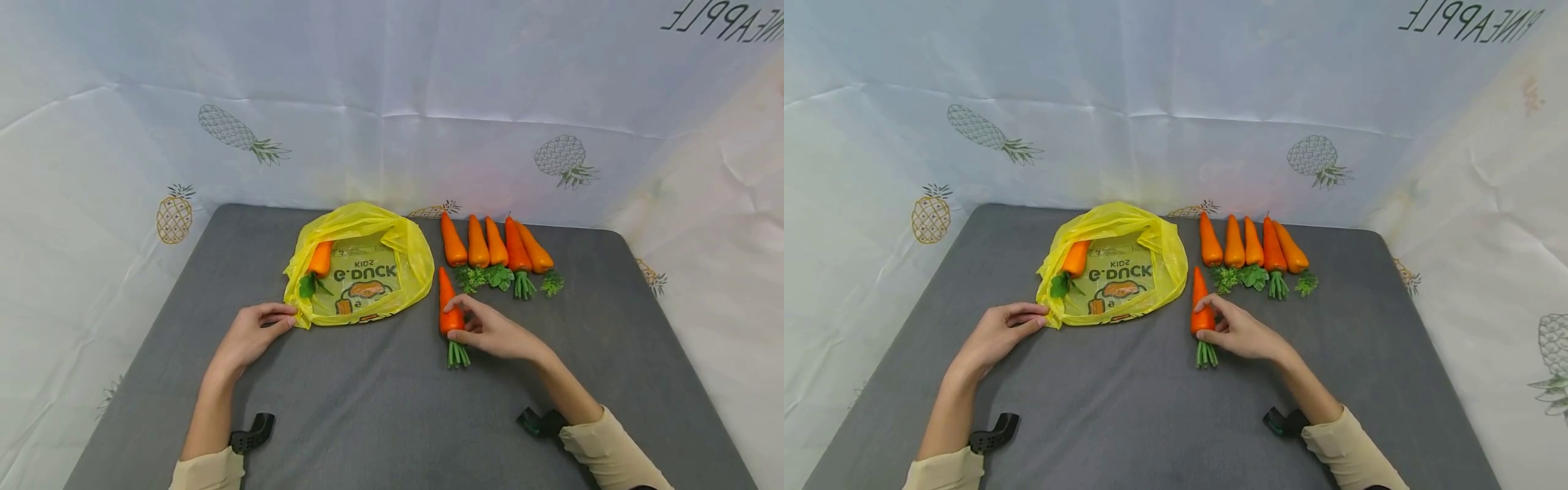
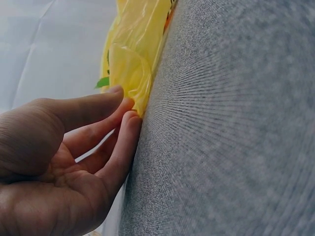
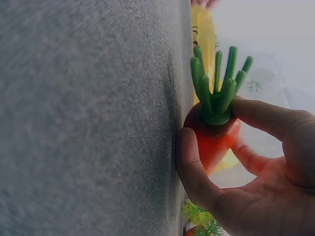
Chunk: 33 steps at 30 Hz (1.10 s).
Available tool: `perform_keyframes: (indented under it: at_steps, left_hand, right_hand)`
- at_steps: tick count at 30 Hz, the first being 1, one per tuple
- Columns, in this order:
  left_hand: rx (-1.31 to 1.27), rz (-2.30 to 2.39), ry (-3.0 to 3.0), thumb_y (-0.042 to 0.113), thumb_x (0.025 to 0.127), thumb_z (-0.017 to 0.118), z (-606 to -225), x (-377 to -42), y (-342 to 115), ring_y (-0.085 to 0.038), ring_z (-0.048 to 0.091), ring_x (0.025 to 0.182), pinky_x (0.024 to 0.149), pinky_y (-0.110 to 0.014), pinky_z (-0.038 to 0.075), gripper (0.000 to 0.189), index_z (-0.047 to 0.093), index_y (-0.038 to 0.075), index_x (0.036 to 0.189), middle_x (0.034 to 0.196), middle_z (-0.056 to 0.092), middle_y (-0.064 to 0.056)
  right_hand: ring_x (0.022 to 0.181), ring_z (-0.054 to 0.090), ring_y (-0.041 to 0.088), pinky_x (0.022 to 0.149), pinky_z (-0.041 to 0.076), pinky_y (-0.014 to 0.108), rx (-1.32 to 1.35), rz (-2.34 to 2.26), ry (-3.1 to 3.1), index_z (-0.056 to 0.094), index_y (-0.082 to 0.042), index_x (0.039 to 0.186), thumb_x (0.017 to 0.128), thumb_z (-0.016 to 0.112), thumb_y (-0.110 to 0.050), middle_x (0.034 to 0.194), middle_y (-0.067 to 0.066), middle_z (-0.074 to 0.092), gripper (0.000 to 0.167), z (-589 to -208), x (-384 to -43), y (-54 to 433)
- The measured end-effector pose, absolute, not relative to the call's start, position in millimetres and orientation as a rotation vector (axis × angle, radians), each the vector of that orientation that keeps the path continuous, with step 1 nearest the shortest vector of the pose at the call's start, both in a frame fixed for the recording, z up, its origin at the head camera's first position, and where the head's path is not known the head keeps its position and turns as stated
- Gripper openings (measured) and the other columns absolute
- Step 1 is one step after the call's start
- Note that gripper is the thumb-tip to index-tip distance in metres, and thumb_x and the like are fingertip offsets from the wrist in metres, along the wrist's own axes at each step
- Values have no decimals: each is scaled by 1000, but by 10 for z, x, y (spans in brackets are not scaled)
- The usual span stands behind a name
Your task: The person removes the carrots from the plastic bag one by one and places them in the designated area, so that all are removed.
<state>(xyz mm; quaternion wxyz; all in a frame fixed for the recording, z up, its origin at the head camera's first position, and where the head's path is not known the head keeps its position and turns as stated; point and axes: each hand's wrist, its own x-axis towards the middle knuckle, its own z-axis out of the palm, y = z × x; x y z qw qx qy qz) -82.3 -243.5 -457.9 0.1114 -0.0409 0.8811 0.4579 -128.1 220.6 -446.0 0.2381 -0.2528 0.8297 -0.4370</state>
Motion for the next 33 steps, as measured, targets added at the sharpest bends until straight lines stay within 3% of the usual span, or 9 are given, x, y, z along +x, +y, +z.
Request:
perform_keyframes:
  at_steps: [7,13,26,29,33]
  left_hand:
    - [-114,1341,2596,26,109,69,-4593,-827,-2437,-31,70,124,98,-37,54,34,74,5,135,131,76,-18]
    - [-110,1350,2597,25,109,69,-4582,-824,-2427,-34,69,126,103,-47,54,34,73,4,135,131,76,-19]
    - [-115,1365,2588,26,109,70,-4598,-808,-2441,-28,71,122,90,-19,52,35,74,5,136,131,76,-18]
    - [-112,1364,2591,26,109,70,-4598,-811,-2443,-28,71,122,91,-22,52,34,74,5,136,131,76,-17]
    - [-111,1358,2590,26,109,70,-4597,-814,-2442,-29,71,123,98,-34,55,34,73,5,136,132,76,-18]
  right_hand:
    - [101,68,21,88,59,30,-733,-1133,2281,55,-9,141,109,69,-22,122,13,67,38,-4434,-1261,2203]
    - [108,70,22,92,60,31,-758,-1079,2301,55,-11,145,109,69,-25,127,14,67,41,-4420,-1267,2225]
    - [120,71,32,101,61,50,-677,-1058,2366,54,-11,151,110,68,-26,149,23,58,47,-4114,-1274,2251]
    - [121,71,31,101,61,49,-668,-1070,2372,53,-11,152,110,68,-26,153,22,57,48,-4032,-1304,2245]
    - [123,71,31,103,61,47,-688,-1091,2352,52,-9,153,110,66,-23,153,24,55,48,-3959,-1356,2221]
